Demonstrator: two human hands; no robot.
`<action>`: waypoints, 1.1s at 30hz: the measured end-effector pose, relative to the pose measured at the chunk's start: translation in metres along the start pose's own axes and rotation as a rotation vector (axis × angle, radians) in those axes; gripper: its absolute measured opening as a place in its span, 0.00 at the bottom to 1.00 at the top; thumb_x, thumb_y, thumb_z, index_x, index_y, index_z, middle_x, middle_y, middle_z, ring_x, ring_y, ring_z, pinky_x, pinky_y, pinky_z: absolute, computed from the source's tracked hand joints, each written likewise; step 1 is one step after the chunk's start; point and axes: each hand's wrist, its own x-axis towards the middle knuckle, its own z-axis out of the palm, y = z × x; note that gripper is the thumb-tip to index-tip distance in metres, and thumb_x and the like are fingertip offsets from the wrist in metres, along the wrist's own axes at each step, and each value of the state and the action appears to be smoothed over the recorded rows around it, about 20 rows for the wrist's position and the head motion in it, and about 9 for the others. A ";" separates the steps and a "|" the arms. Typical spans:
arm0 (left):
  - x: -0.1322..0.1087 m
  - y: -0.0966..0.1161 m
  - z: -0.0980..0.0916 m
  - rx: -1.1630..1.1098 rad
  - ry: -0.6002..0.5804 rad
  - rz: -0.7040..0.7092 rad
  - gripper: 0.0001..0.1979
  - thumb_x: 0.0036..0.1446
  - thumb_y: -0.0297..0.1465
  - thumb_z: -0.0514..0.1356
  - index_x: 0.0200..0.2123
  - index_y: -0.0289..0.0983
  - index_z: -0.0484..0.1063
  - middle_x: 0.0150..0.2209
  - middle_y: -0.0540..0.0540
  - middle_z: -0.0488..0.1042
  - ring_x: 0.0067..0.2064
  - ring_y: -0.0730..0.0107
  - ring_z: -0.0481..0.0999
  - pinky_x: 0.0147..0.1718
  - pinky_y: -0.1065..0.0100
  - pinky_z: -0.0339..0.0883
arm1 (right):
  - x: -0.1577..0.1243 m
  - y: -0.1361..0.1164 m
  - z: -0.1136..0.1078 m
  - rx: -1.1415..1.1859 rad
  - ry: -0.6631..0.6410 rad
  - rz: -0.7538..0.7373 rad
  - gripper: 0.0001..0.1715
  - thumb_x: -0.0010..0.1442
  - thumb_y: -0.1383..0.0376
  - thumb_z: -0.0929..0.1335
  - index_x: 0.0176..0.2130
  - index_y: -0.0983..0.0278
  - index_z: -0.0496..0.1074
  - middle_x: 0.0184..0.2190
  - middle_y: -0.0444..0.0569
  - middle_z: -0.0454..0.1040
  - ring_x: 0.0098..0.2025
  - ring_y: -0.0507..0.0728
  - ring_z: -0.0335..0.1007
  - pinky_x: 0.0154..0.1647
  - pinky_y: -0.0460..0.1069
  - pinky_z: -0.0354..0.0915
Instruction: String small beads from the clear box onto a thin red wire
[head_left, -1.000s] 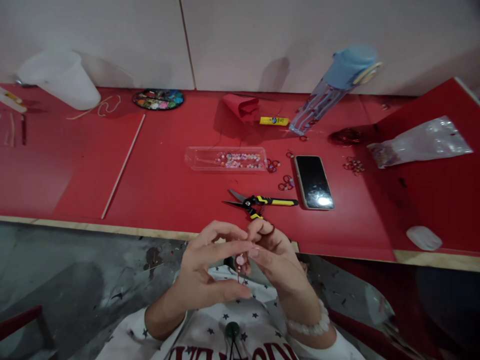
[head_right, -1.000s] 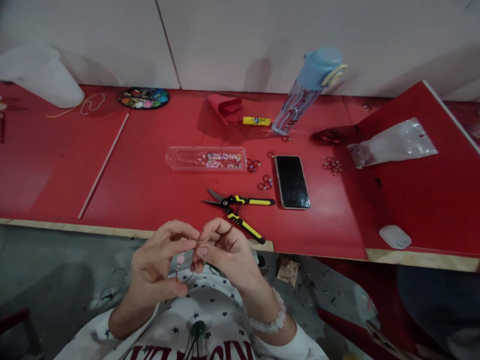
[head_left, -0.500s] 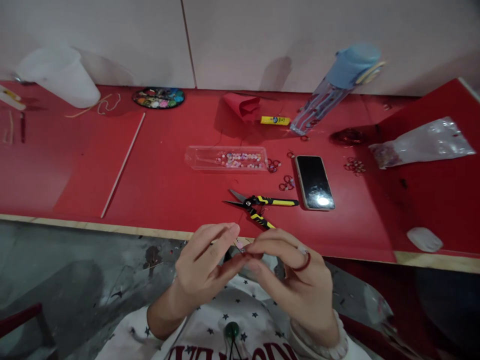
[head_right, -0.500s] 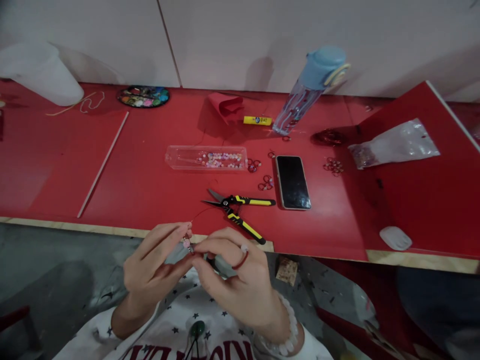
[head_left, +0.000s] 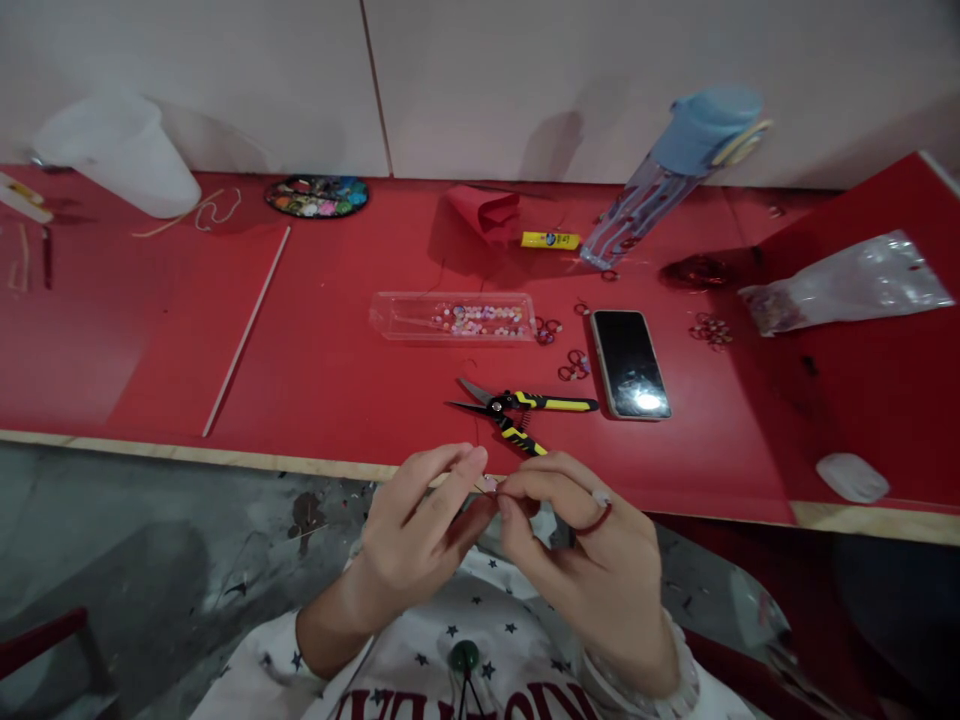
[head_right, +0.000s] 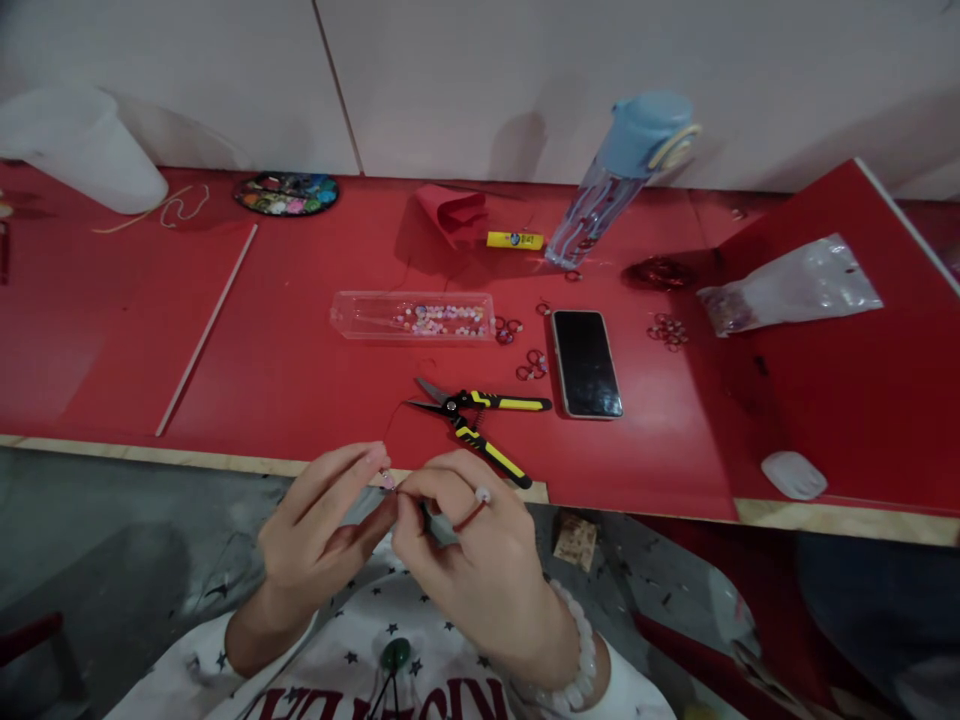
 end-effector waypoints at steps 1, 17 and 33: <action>0.000 0.000 0.000 -0.014 -0.010 0.002 0.14 0.59 0.24 0.59 0.49 0.34 0.70 0.40 0.41 0.76 0.42 0.69 0.78 0.42 0.72 0.75 | 0.000 0.000 0.000 -0.017 -0.003 -0.004 0.08 0.57 0.74 0.64 0.31 0.61 0.68 0.26 0.45 0.72 0.29 0.52 0.71 0.32 0.46 0.70; 0.000 -0.001 0.001 -0.069 -0.029 -0.033 0.16 0.59 0.24 0.59 0.51 0.35 0.69 0.41 0.43 0.76 0.42 0.71 0.78 0.42 0.74 0.75 | -0.003 0.004 0.002 0.060 -0.033 0.039 0.07 0.57 0.73 0.65 0.32 0.61 0.69 0.30 0.47 0.74 0.30 0.52 0.72 0.31 0.47 0.70; -0.002 -0.003 0.001 0.005 -0.066 0.007 0.18 0.56 0.23 0.61 0.51 0.30 0.70 0.44 0.37 0.79 0.43 0.66 0.80 0.44 0.70 0.77 | -0.002 0.008 0.002 0.006 -0.065 0.027 0.08 0.56 0.73 0.64 0.31 0.61 0.70 0.24 0.43 0.73 0.23 0.50 0.69 0.27 0.44 0.68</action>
